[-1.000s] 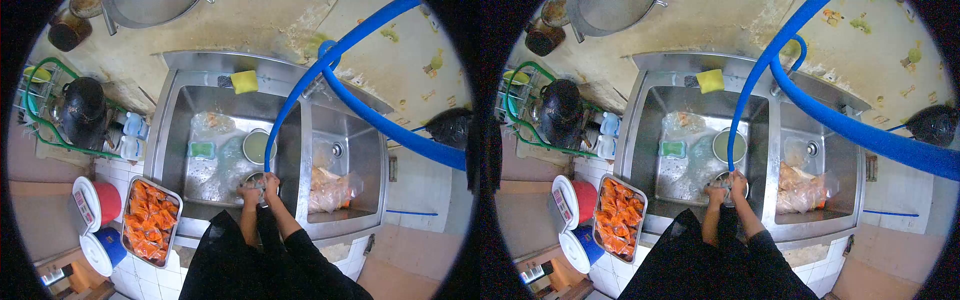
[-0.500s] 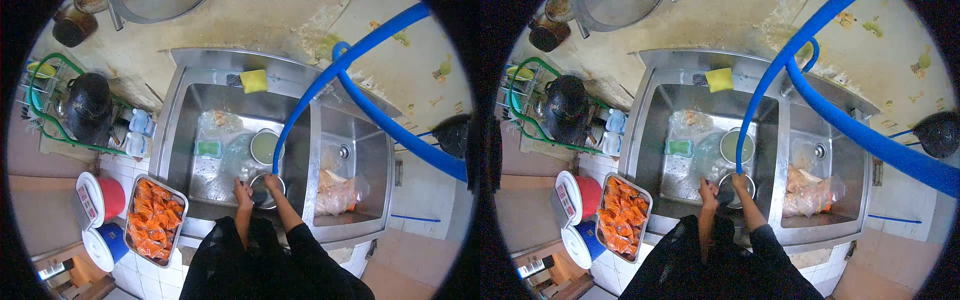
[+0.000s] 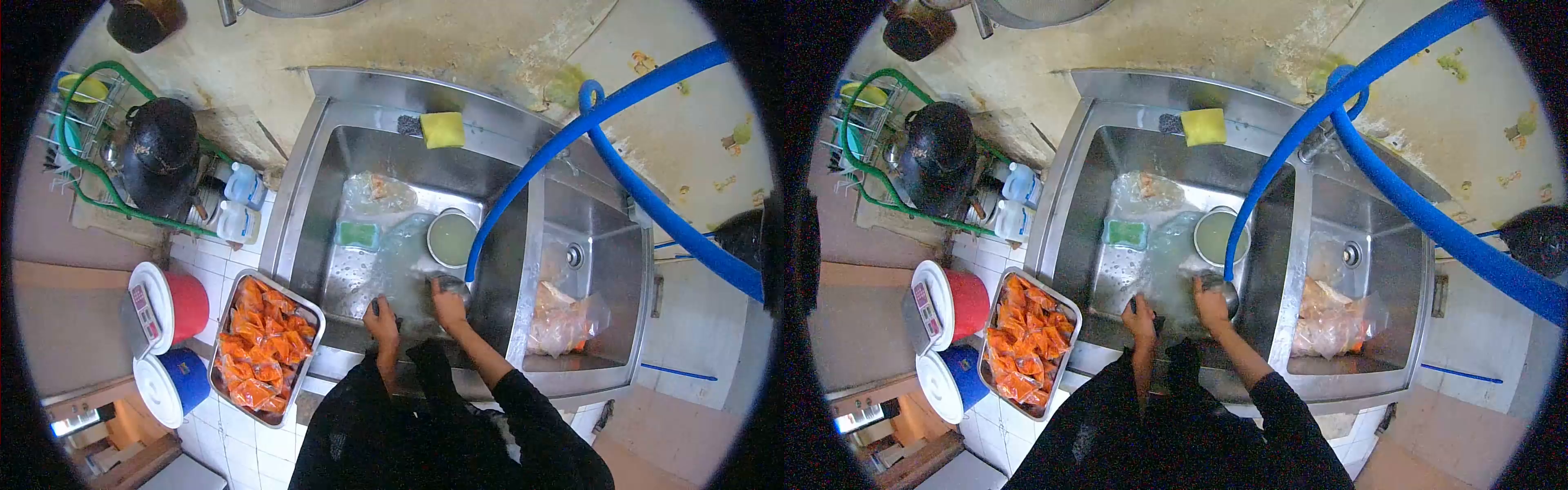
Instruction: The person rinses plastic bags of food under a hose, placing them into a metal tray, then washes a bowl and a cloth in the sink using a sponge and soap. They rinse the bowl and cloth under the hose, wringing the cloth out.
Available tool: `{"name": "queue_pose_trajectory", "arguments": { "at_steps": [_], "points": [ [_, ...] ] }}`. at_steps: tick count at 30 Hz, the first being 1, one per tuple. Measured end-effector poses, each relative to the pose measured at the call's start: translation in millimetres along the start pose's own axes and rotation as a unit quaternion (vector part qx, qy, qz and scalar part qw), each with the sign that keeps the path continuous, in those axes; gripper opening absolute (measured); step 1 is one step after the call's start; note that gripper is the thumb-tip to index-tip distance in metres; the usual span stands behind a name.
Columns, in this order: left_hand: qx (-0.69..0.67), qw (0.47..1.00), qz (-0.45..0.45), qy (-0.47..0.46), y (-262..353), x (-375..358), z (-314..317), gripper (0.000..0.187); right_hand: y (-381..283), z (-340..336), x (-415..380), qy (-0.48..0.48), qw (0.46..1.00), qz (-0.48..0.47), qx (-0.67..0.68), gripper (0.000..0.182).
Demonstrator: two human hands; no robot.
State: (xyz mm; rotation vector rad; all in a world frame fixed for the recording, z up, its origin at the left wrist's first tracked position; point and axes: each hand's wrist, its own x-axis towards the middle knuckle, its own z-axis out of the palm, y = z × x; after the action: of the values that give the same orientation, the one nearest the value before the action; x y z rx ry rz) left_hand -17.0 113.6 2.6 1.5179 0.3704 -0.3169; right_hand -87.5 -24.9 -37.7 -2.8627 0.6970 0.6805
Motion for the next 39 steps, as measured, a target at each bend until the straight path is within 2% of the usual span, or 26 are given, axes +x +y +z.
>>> {"name": "queue_pose_trajectory", "arguments": {
  "at_steps": [2,3,5,6,7,9,12,14,15,18,21,22,23,24,25,26,28,29,31,32,33,34,35,37,38,39],
  "points": [
    [0.011,1.0,-0.005,0.012,6,-6,0,0.031,-9,-7,-7,0.101,0.994,-0.037,0.02,0.049],
    [0.024,0.999,-0.012,0.021,9,-9,-2,0.03,-13,-11,-8,0.101,0.994,-0.038,0.022,0.049],
    [0.031,0.999,0.001,0.035,2,-6,-3,0.029,-15,-18,-6,0.126,0.984,-0.129,0.011,0.046],
    [0.035,0.998,0.013,0.049,-4,-4,-2,0.027,-20,-19,-4,0.127,0.983,-0.129,0.01,0.046],
    [0.034,0.998,0.013,0.05,-8,-2,-2,0.027,-27,-21,-2,0.135,0.985,-0.109,-0.001,0.042],
    [0.148,0.984,0.09,0.045,-13,2,-4,0.028,-28,-22,1,0.147,0.985,-0.089,-0.012,0.039],
    [0.087,0.995,0.048,0.02,-14,2,2,0.026,-9,-25,1,0.152,0.986,-0.059,0.041,0.038],
    [0.109,0.991,0.078,0.025,-6,-2,4,0.024,7,-22,-3,0.069,0.993,0.009,0.091,0.047],
    [0.131,0.985,0.107,0.028,-2,-3,5,0.023,15,-19,-5,0.068,0.993,0.007,0.092,0.047],
    [0.066,0.996,0.066,-0.006,-19,3,5,0.022,52,14,-4,0.08,0.943,0.031,0.32,0.057],
    [-0.019,0.999,0.022,-0.019,-11,-2,13,0.025,81,56,-2,0.124,0.922,0.029,0.365,0.066],
    [-0.018,0.999,0.02,-0.019,-9,-2,15,0.025,93,87,5,0.088,0.927,0.075,0.356,0.065],
    [-0.062,0.997,0.03,-0.034,-8,-2,18,0.027,91,81,3,0.087,0.928,0.076,0.355,0.065],
    [-0.105,0.992,0.04,-0.049,-8,-1,21,0.028,85,67,-1,0.071,0.944,0.127,0.296,0.067],
    [-0.106,0.992,0.039,-0.05,-9,0,23,0.028,78,54,-5,0.054,0.955,0.176,0.234,0.069],
    [-0.11,0.992,0.017,-0.056,-12,2,24,0.029,68,45,-9,0.054,0.955,0.176,0.233,0.069],
    [-0.115,0.992,-0.005,-0.058,-11,7,28,0.03,43,30,-14,0.203,0.963,0.156,0.082,0.055],
    [-0.116,0.991,0.0,-0.065,-6,8,30,0.03,25,6,-19,0.202,0.964,0.154,0.082,0.055],
    [-0.118,0.991,0.005,-0.068,3,11,35,0.029,-11,-42,-23,-0.016,0.969,0.147,0.197,0.056],
    [-0.156,0.984,-0.032,-0.077,6,13,39,0.03,-21,-35,-15,-0.018,0.97,0.143,0.195,0.056],
    [-0.195,0.975,-0.067,-0.086,5,16,40,0.03,-32,-25,-3,0.087,0.919,0.062,0.38,0.057],
    [-0.196,0.972,-0.069,-0.106,2,22,39,0.028,-39,-15,6,0.186,0.817,-0.022,0.545,0.058],
    [-0.197,0.973,-0.066,-0.099,-3,28,37,0.028,-40,-15,17,0.181,0.818,-0.028,0.546,0.058],
    [-0.082,0.992,-0.021,-0.089,-10,40,33,0.034,-38,-21,47,0.134,0.714,-0.111,0.678,0.047],
    [0.047,0.997,0.052,-0.014,-3,39,31,0.049,-38,-23,56,0.074,0.716,-0.025,0.694,0.045],
    [0.048,0.997,0.055,-0.009,3,36,28,0.049,-38,-16,72,0.071,0.715,-0.029,0.695,0.045]
  ]
}}
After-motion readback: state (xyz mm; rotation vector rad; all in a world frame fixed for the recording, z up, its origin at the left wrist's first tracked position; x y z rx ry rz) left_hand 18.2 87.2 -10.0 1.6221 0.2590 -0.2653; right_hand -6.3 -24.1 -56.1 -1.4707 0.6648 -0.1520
